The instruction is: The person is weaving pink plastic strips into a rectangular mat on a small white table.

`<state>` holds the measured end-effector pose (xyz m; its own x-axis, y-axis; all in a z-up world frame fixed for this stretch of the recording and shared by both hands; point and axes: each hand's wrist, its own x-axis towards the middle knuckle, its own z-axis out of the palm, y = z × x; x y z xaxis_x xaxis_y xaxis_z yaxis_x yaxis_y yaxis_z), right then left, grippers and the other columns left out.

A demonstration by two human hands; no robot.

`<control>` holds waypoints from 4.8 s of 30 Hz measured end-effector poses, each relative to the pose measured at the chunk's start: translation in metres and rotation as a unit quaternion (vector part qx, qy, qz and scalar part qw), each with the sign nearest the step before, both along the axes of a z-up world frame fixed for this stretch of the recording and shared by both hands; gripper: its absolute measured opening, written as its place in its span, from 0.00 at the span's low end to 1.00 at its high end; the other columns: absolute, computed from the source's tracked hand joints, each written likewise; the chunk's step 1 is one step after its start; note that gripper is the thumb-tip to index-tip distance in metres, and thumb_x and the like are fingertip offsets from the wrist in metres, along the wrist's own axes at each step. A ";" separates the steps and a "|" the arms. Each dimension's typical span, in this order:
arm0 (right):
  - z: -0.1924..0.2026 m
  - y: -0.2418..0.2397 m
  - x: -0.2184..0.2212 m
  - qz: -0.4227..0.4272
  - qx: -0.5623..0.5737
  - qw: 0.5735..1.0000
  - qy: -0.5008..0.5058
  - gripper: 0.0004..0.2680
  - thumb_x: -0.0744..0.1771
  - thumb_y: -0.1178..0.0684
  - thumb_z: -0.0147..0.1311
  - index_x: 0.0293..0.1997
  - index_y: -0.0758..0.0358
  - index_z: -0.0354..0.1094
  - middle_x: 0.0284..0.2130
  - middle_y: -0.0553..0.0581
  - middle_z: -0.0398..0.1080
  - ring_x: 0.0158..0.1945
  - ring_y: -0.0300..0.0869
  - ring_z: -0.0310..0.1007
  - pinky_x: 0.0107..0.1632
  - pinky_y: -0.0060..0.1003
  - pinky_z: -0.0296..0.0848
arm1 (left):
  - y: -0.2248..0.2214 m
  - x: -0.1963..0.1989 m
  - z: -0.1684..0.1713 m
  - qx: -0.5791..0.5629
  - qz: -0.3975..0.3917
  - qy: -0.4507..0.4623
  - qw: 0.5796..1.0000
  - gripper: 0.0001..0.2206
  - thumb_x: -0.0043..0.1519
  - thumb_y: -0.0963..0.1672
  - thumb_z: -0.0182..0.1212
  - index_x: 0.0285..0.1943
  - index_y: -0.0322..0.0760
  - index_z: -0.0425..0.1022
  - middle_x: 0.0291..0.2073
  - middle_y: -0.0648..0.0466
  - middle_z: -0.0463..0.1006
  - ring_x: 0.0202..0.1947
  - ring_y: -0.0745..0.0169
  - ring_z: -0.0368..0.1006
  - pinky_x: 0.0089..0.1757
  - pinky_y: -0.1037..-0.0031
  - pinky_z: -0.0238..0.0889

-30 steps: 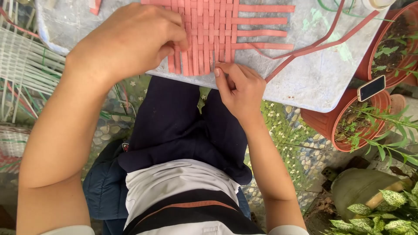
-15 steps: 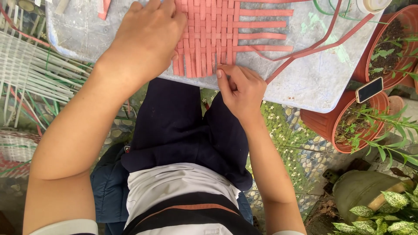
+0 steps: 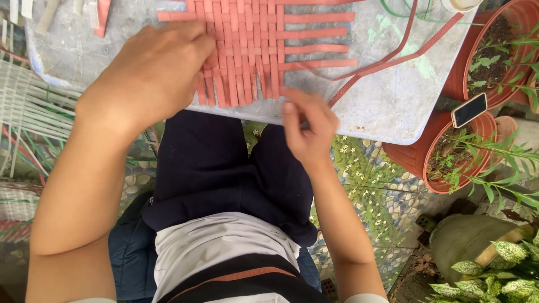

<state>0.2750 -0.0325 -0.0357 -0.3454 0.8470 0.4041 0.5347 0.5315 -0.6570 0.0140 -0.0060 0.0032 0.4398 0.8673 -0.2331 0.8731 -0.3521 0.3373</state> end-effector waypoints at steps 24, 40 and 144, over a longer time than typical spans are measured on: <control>0.011 0.014 0.038 -0.170 0.036 0.981 -0.091 0.06 0.68 0.58 0.53 0.48 0.62 0.65 0.40 0.56 0.62 0.46 0.47 0.60 0.53 0.42 0.58 | -0.025 0.075 -0.021 0.145 0.084 -0.244 0.955 0.11 0.65 0.40 0.56 0.55 0.32 0.74 0.60 0.46 0.70 0.60 0.48 0.66 0.54 0.62 0.56; 0.000 0.015 0.072 -0.336 -0.047 0.921 0.194 0.08 0.69 0.54 0.53 0.51 0.59 0.61 0.30 0.47 0.59 0.34 0.30 0.57 0.41 0.25 0.58 | -0.023 0.070 -0.016 0.070 0.112 -0.322 0.937 0.07 0.66 0.40 0.55 0.49 0.33 0.74 0.61 0.48 0.70 0.60 0.50 0.66 0.54 0.60 0.52; 0.046 -0.048 -0.002 -0.049 -0.302 0.876 0.372 0.08 0.71 0.50 0.43 0.36 0.60 0.60 0.19 0.52 0.58 0.19 0.37 0.54 0.22 0.28 0.57 | 0.063 0.053 -0.055 0.363 -0.055 -0.011 0.930 0.15 0.65 0.56 0.59 0.46 0.48 0.72 0.35 0.58 0.68 0.34 0.66 0.64 0.38 0.77 0.61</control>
